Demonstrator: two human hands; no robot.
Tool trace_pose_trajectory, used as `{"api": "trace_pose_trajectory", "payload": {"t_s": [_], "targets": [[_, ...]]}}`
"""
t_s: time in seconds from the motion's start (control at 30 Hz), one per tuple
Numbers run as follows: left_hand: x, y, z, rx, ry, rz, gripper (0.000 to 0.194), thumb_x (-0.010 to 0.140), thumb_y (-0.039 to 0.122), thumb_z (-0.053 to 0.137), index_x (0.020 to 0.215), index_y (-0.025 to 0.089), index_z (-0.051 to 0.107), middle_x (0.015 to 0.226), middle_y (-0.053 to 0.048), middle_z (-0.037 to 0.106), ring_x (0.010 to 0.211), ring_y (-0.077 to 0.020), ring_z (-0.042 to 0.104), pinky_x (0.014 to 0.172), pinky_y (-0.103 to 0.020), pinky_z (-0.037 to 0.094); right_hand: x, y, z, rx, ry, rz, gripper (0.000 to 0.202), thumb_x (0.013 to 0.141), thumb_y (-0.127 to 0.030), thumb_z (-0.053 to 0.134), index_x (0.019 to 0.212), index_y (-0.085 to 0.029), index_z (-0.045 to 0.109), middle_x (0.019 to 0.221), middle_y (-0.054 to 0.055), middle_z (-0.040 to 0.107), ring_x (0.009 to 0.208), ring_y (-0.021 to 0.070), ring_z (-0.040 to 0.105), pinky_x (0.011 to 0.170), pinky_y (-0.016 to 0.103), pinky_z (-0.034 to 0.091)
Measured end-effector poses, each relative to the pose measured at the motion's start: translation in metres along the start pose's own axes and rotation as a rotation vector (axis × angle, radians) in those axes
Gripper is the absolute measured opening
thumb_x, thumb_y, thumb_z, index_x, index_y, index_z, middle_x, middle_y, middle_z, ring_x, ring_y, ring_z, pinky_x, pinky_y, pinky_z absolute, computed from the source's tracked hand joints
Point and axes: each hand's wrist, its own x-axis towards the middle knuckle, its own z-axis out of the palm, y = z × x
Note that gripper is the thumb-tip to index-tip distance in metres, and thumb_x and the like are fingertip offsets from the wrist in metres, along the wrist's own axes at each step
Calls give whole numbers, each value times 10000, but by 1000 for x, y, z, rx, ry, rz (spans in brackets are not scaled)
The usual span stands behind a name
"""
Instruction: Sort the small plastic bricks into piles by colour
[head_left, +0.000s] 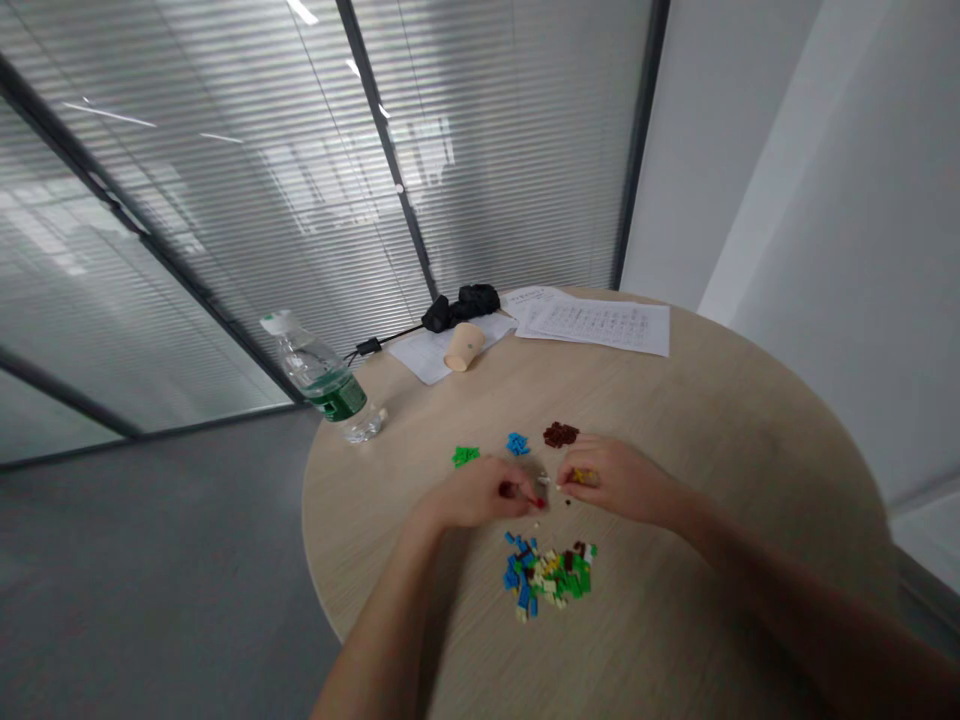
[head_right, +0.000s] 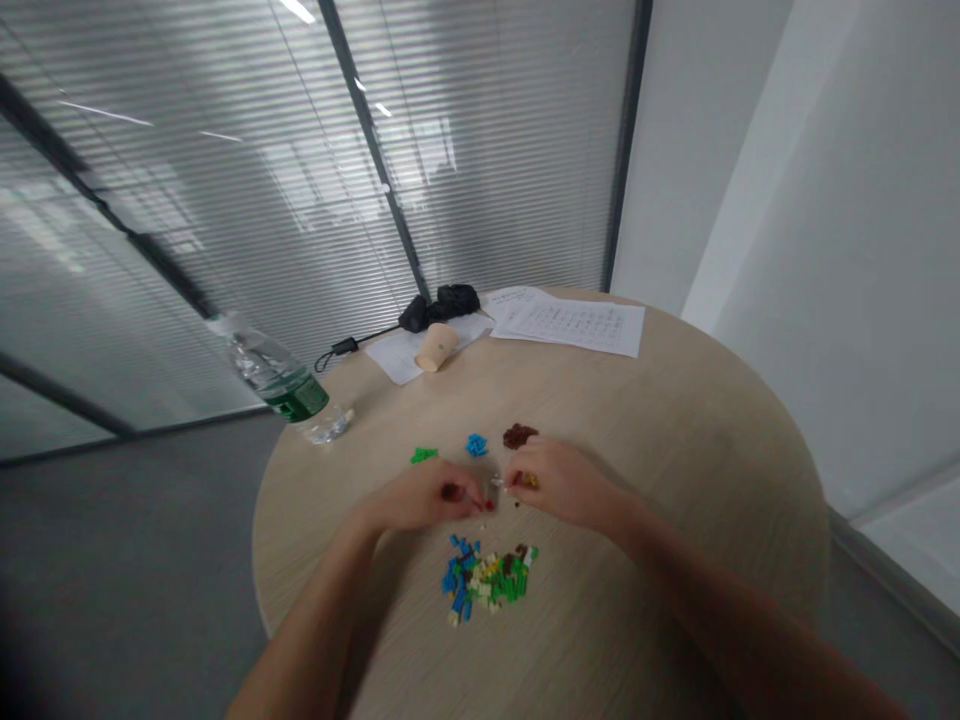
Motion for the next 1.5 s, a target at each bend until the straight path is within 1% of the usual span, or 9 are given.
{"api": "trace_pose_trajectory", "payload": {"t_s": [0.1, 0.17, 0.3, 0.47, 0.6, 0.83, 1.03, 1.23, 1.5], "targets": [[-1, 2, -4, -16, 166, -12, 199, 811, 281, 502, 836, 157, 655, 625, 30, 552, 565, -76, 443, 538, -179, 309, 1, -4, 0, 47, 73, -28, 51, 771, -184, 624, 721, -180, 618, 735, 7, 657, 757, 150, 565, 722, 276, 413], [1, 3, -3, -51, 230, -10, 240, 832, 322, 479, 821, 144, 640, 592, 35, 498, 552, -75, 415, 527, -181, 294, 1, -7, 0, 68, 131, -55, 50, 773, -171, 617, 726, -179, 606, 738, 8, 654, 756, 146, 565, 721, 273, 417], [7, 6, 4, -140, 236, 36, 281, 831, 364, 478, 769, 129, 617, 586, 40, 440, 552, -70, 379, 524, -182, 282, 2, -11, -1, 75, 211, -129, 67, 801, -182, 586, 735, -182, 593, 755, 15, 652, 762, 142, 567, 739, 277, 425], [10, 6, 8, -180, 219, 29, 245, 811, 334, 483, 748, 128, 597, 586, 46, 418, 547, -66, 360, 519, -179, 280, 3, -14, -2, 65, 235, -155, 84, 815, -202, 577, 735, -183, 596, 751, 15, 652, 762, 139, 566, 733, 270, 434], [3, 0, 1, -113, 201, -5, 188, 762, 271, 495, 743, 126, 613, 599, 38, 467, 557, -69, 393, 529, -176, 300, 3, -15, 2, 59, 219, -168, 70, 823, -187, 561, 779, -178, 614, 786, 23, 659, 777, 138, 569, 737, 264, 437], [-17, -17, -19, 121, 136, -230, 208, 696, 237, 475, 726, 144, 659, 587, 27, 554, 539, -82, 432, 522, -184, 306, 0, -6, 5, 44, 176, -132, 86, 807, -151, 552, 825, -175, 633, 820, 35, 670, 804, 148, 581, 771, 279, 439], [-17, -21, -18, 185, 103, -274, 214, 691, 270, 506, 755, 164, 681, 650, 7, 624, 577, -103, 493, 531, -194, 310, 0, -12, 14, 56, 52, -181, 100, 817, -172, 556, 796, -166, 654, 804, 33, 663, 786, 137, 577, 766, 273, 428], [-16, -19, -17, 236, 107, -263, 199, 704, 291, 531, 743, 172, 686, 613, 12, 606, 552, -99, 486, 506, -193, 284, 1, -20, 21, 45, -70, -241, 111, 822, -189, 564, 812, -171, 673, 818, 34, 648, 828, 144, 532, 771, 268, 418], [-17, -21, -18, 211, 125, -289, 175, 698, 263, 539, 737, 172, 683, 626, 14, 616, 559, -99, 486, 513, -191, 290, 2, -22, 27, 1, -67, -225, 134, 837, -196, 548, 793, -172, 673, 799, 38, 629, 807, 149, 510, 721, 263, 418]]}}
